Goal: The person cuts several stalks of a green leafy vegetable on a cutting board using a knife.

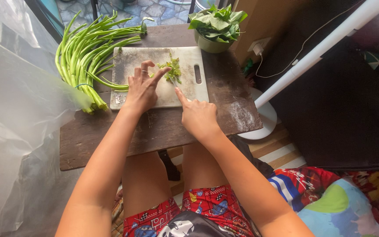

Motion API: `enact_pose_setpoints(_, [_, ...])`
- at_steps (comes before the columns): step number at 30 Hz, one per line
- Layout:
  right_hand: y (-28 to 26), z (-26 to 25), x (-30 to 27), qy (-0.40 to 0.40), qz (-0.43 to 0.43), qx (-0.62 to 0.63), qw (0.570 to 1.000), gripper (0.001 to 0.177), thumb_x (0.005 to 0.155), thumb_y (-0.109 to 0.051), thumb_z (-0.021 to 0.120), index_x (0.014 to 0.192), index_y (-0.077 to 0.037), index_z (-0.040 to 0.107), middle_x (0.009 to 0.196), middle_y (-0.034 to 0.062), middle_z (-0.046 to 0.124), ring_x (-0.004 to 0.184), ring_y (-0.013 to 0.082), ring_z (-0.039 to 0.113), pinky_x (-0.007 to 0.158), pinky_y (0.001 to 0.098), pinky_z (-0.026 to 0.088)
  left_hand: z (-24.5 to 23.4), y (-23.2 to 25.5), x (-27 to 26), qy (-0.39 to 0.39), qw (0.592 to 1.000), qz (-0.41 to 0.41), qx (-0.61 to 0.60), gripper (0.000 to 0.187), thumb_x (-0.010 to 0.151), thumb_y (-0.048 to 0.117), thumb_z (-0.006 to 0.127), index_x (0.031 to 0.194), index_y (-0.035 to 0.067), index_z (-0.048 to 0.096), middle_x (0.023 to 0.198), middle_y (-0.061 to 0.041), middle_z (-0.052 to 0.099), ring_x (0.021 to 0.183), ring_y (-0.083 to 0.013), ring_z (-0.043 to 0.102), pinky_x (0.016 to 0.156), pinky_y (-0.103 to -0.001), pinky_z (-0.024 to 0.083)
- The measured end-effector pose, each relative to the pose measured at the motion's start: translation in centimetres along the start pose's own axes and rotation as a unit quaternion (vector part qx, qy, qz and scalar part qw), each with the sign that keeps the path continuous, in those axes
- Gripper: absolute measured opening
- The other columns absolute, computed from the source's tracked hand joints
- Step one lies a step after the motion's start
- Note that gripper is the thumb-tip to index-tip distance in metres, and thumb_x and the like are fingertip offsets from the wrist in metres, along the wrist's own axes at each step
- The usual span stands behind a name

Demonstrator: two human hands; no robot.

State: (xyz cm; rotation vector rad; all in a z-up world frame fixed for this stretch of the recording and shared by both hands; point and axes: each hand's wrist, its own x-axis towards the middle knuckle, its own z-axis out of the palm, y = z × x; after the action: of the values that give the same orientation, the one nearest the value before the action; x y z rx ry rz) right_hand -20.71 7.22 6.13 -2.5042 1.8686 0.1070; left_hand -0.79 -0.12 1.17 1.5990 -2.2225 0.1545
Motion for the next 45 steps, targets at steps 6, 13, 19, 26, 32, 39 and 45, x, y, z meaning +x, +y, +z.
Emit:
enact_pose_setpoints(6, [-0.4, -0.7, 0.2, -0.003, 0.001, 0.000, 1.000, 0.084, 0.089, -0.012, 0.056, 0.162, -0.038, 0.024, 0.079, 0.0086, 0.073, 0.066, 0.0282, 0.073, 0.058, 0.0432, 0.057, 0.2, 0.0, -0.6, 0.022, 0.997, -0.031, -0.064, 0.090, 0.073, -0.022, 0.050, 0.144, 0.034, 0.049, 0.137, -0.012, 0.037, 0.114, -0.0289, 0.054, 0.085, -0.047, 0.047])
enact_pose_setpoints(13, [-0.6, -0.6, 0.4, -0.005, -0.007, 0.028, 1.000, 0.081, 0.091, -0.014, 0.053, 0.164, -0.035, 0.023, 0.086, 0.0127, 0.075, 0.072, 0.0323, 0.074, 0.063, 0.0475, 0.059, 0.5, -0.2, -0.9, 0.047, 0.997, -0.009, -0.061, 0.088, 0.070, -0.020, 0.055, 0.141, 0.031, 0.051, 0.132, -0.014, 0.038, 0.106, -0.0307, 0.057, 0.081, -0.051, 0.048])
enact_pose_setpoints(19, [-1.1, -0.5, 2.3, -0.076, -0.032, 0.177, 0.981, 0.068, 0.101, -0.031, 0.045, 0.163, -0.033, 0.019, 0.099, 0.0175, 0.074, 0.089, 0.0374, 0.073, 0.084, 0.0511, 0.057, 2.7, -1.5, -0.9, 0.181, 0.972, -0.025, -0.147, 0.039, 0.089, 0.002, 0.070, 0.124, -0.004, 0.056, 0.121, -0.022, 0.055, 0.112, -0.0376, 0.057, 0.100, -0.046, 0.051])
enact_pose_setpoints(26, [-1.6, -0.1, 2.6, -0.083, -0.047, 0.202, 0.975, 0.066, 0.099, -0.032, 0.046, 0.161, -0.032, 0.025, 0.110, 0.0182, 0.072, 0.103, 0.0399, 0.069, 0.095, 0.0533, 0.051, 1.7, -0.7, -1.0, 0.161, 0.975, -0.040, -0.149, 0.006, 0.092, 0.004, 0.069, 0.094, -0.001, 0.073, 0.098, -0.019, 0.064, 0.097, -0.0353, 0.058, 0.085, -0.045, 0.051])
enact_pose_setpoints(32, [-2.2, -1.1, 2.9, -0.112, -0.043, 0.202, 0.972, 0.066, 0.100, -0.030, 0.044, 0.162, -0.026, 0.023, 0.117, 0.0199, 0.068, 0.107, 0.0399, 0.067, 0.097, 0.0526, 0.050, 1.6, -0.7, -0.9, 0.154, 0.980, -0.037, -0.123, 0.007, 0.093, 0.004, 0.068, 0.094, -0.001, 0.073, 0.096, -0.018, 0.063, 0.096, -0.0348, 0.058, 0.083, -0.044, 0.052])
enact_pose_setpoints(39, [-2.9, -1.6, 2.5, -0.116, -0.034, 0.189, 0.974, 0.065, 0.100, -0.028, 0.044, 0.162, -0.022, 0.025, 0.114, 0.0232, 0.069, 0.107, 0.0427, 0.067, 0.097, 0.0526, 0.050, 1.2, -0.7, -1.2, 0.163, 0.978, -0.033, -0.125, 0.005, 0.091, 0.003, 0.069, 0.092, 0.000, 0.073, 0.097, -0.018, 0.063, 0.097, -0.0354, 0.057, 0.085, -0.044, 0.051])
enact_pose_setpoints(45, [-3.0, -1.4, 2.2, -0.106, -0.042, 0.206, 0.972, 0.065, 0.100, -0.028, 0.045, 0.162, -0.021, 0.026, 0.112, 0.0252, 0.070, 0.104, 0.0455, 0.068, 0.095, 0.0536, 0.051, 1.3, -0.6, -1.0, 0.166, 0.977, -0.036, -0.128, 0.007, 0.092, 0.005, 0.068, 0.094, -0.001, 0.072, 0.100, -0.019, 0.062, 0.097, -0.0357, 0.057, 0.086, -0.045, 0.051])
